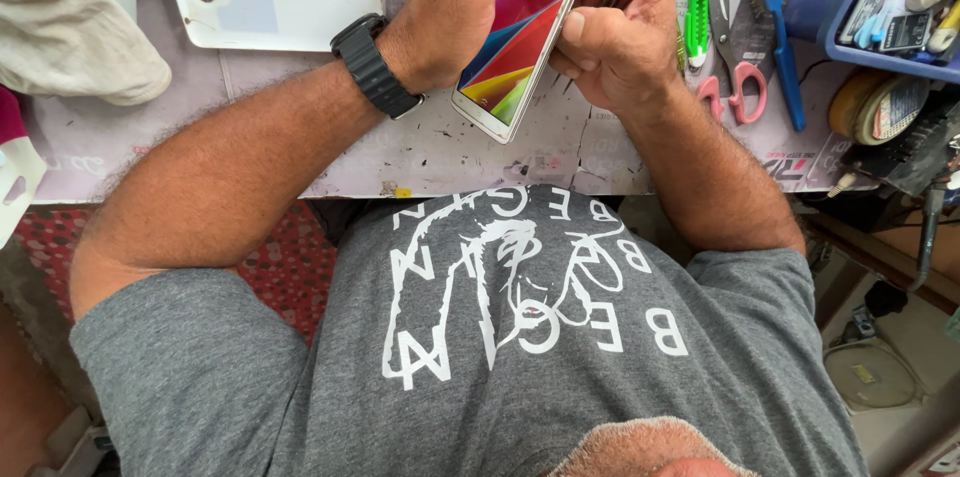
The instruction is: The person holds a white smartphone and uses a metal prying tool to work along the seam between the screen and the frame. They rotate the device and continue prying around the edges, focusing on the top and side areas.
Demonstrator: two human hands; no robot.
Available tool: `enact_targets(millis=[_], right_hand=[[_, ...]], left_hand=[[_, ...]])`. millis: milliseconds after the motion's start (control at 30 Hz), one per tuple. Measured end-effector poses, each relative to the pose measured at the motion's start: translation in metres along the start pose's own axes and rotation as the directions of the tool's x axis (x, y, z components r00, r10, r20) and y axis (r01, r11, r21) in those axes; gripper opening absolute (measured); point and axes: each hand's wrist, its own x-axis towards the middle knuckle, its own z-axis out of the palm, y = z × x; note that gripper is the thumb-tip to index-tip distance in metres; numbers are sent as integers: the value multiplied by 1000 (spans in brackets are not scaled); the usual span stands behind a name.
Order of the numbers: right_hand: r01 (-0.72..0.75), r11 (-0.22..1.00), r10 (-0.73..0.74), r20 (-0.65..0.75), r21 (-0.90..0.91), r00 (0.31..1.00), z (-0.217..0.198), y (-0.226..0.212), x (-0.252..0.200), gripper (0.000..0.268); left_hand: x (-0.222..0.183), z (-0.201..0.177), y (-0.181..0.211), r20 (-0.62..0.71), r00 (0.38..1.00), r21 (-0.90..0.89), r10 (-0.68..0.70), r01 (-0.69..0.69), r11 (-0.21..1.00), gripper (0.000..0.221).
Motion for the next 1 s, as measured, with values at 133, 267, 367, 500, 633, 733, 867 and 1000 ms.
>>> enact_targets(millis=[133,267,367,500,633,733,867,1000], right_hand=[[-19,1000,19,-33,-2,999,1,-1,1,52],[-21,1000,21,-34,1,999,2,-1,2,51],[-21,1000,21,-30,7,999,2,-1,3,52],[-24,1000,25,-30,17,999,3,-1,2,49],[-10,1000,10,-11,-6,1000,3,-2,5,53],[-3,1000,3,1,-13,1000,3,-2,6,53],[-20,999,19,-16,-28,1000,-1,-1,3,50],[-20,999,20,8,-44,1000,-5,-1,-1,41]], left_hand=[[4,1,2,-43,997,24,60,-59,998,28],[4,3,10,47,960,-463,-275,265,846,26],[5,2,13,55,949,-502,-309,294,814,26],[6,3,13,54,947,-485,-317,303,821,25],[6,2,15,68,941,-526,-333,317,789,26],[6,3,15,57,945,-504,-321,305,808,27],[7,4,16,57,952,-534,-302,284,797,29],[7,5,17,52,945,-523,-322,301,798,30]])
